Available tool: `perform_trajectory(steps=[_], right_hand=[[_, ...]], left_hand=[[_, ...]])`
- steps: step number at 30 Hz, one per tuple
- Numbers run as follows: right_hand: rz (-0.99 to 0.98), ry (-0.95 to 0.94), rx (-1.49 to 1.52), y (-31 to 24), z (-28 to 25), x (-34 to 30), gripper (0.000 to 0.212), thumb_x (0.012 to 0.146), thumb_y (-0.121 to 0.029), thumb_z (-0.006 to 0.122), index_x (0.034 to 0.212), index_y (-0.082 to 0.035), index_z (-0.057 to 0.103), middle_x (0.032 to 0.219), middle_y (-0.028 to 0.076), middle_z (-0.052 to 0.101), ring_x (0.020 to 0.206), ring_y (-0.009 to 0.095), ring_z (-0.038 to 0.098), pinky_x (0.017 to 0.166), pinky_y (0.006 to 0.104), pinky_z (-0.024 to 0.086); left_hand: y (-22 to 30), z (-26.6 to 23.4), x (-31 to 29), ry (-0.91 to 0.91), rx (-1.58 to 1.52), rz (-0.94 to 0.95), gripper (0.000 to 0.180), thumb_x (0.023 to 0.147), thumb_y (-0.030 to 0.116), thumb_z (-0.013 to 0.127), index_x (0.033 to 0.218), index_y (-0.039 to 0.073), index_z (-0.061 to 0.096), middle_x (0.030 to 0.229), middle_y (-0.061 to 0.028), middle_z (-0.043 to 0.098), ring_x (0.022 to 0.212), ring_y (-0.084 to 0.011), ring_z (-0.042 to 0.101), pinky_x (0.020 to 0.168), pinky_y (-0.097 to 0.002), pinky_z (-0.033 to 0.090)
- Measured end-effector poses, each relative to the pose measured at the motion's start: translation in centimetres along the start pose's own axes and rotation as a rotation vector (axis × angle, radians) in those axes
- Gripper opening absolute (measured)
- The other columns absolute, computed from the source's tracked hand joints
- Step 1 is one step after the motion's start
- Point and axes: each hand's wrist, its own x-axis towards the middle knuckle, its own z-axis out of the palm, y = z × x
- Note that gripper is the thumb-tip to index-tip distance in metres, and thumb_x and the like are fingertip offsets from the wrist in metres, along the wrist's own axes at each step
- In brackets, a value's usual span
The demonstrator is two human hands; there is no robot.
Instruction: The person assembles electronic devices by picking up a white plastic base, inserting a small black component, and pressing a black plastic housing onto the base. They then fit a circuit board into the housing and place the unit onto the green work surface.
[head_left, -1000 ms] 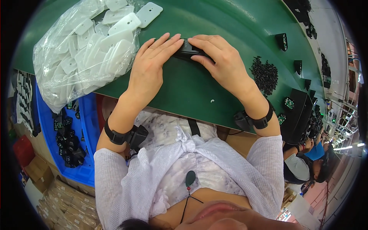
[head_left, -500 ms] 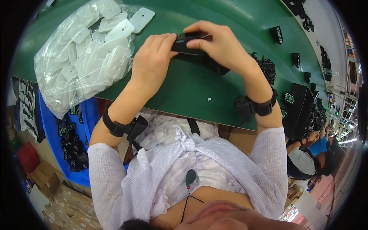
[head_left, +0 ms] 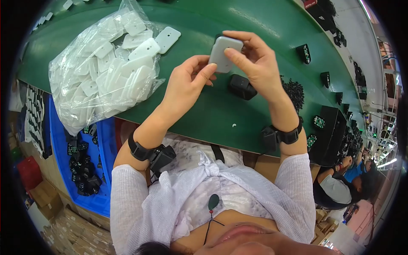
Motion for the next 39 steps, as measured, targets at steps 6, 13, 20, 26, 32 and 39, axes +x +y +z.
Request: perform_trajectory(steps=[6,13,20,26,32,39], right_hand=[[-0.297,0.120,-0.746,0.4,-5.9,6.7,0.030,0.083,-0.015,0.071,0.109,-0.002,0.061,0.099,0.011,0.067,0.088,0.018,0.065,0.078,0.0310,0.051],[-0.111,-0.317,-1.067,2.9,-14.7,15.4,0.033,0.081,-0.018,0.069,0.112,-0.006,0.067,0.096,0.012,0.069,0.089,0.024,0.064,0.082,0.0355,0.049],[0.227,-0.405,-0.756,2.6,-16.7,16.5,0.035,0.086,-0.025,0.068,0.118,-0.010,0.068,0.104,0.007,0.071,0.094,0.017,0.062,0.085,0.0313,0.048],[-0.188,-0.012,-1.231,-0.7,-16.0,9.6,0.034,0.084,-0.021,0.065,0.112,-0.001,0.065,0.102,0.020,0.068,0.096,0.031,0.065,0.084,0.0368,0.051],[-0.148,0.259,-1.273,-0.2,-9.4,-5.7,0.021,0.084,-0.020,0.068,0.096,-0.007,0.058,0.080,0.010,0.058,0.071,0.029,0.059,0.064,0.0378,0.048],[-0.003,0.241,-1.286,4.1,-6.3,-11.1,0.019,0.083,-0.010,0.067,0.097,-0.003,0.058,0.086,0.011,0.055,0.080,0.031,0.059,0.070,0.0384,0.050]], left_hand=[[1.8,-3.9,2.2,0.275,1.338,0.677,0.036,0.080,0.023,0.074,0.108,0.002,0.063,0.102,-0.0104,0.063,0.100,-0.0278,0.058,0.084,-0.0367,0.046],[1.9,-4.8,4.7,0.347,1.724,0.640,0.045,0.073,0.041,0.075,0.097,0.005,0.063,0.094,-0.0043,0.063,0.095,-0.0246,0.056,0.084,-0.0392,0.042],[1.9,-3.3,5.9,0.295,1.911,0.505,0.033,0.077,0.035,0.072,0.093,0.006,0.064,0.092,-0.0021,0.060,0.092,-0.0217,0.055,0.082,-0.0359,0.040],[2.6,-2.9,4.7,0.401,1.770,0.615,0.017,0.080,0.021,0.071,0.094,0.011,0.071,0.097,-0.0014,0.058,0.095,-0.0223,0.054,0.082,-0.0371,0.041],[2.6,-0.7,1.6,0.286,1.057,0.638,0.013,0.085,0.001,0.065,0.097,0.005,0.066,0.084,-0.0052,0.059,0.072,-0.0192,0.060,0.062,-0.0310,0.047],[1.0,2.5,-1.9,0.017,0.383,0.252,0.035,0.091,-0.009,0.051,0.124,0.002,0.057,0.094,-0.0064,0.058,0.066,-0.0100,0.060,0.055,-0.0206,0.047]])
